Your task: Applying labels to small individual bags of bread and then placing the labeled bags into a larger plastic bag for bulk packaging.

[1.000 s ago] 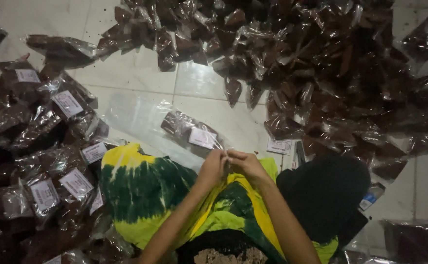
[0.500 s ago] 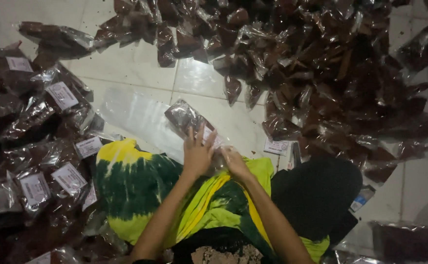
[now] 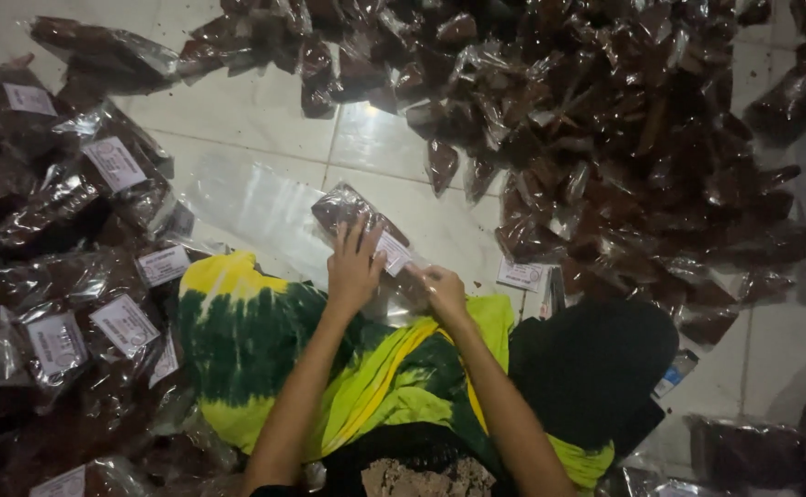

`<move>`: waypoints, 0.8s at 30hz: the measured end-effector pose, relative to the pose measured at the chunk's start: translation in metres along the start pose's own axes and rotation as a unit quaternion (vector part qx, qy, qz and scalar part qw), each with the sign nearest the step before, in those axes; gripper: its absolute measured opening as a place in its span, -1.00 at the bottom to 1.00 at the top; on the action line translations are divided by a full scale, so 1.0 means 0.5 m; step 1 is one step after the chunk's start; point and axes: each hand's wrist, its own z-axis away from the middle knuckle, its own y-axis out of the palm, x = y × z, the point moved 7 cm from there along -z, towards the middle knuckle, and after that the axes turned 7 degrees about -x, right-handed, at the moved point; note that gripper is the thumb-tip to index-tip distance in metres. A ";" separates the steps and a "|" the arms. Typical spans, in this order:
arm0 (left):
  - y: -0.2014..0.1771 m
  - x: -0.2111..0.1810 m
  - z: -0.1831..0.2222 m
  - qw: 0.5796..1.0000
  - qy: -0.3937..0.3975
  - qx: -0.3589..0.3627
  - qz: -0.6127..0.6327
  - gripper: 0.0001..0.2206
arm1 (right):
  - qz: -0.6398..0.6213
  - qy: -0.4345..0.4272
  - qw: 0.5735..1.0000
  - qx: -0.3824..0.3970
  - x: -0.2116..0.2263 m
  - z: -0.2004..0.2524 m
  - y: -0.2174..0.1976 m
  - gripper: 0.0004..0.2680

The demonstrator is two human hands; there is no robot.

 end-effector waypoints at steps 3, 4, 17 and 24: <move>-0.003 -0.003 0.007 1.000 -0.007 0.000 -0.006 -0.53 | 0.085 -0.032 0.995 -0.032 0.009 -0.022 0.010 -0.66; 0.006 -0.010 0.017 1.000 -0.008 0.001 -0.007 -0.53 | 0.085 -0.031 0.995 -0.030 0.011 -0.002 0.001 -0.66; 0.112 -0.126 0.156 0.976 0.214 -0.002 -0.047 -0.44 | -0.128 0.142 0.974 -0.119 0.027 0.063 -0.048 -0.57; -0.115 -0.211 0.064 0.954 0.276 -0.116 0.036 0.09 | 0.306 -0.587 0.711 -0.239 0.128 0.156 -0.168 -0.63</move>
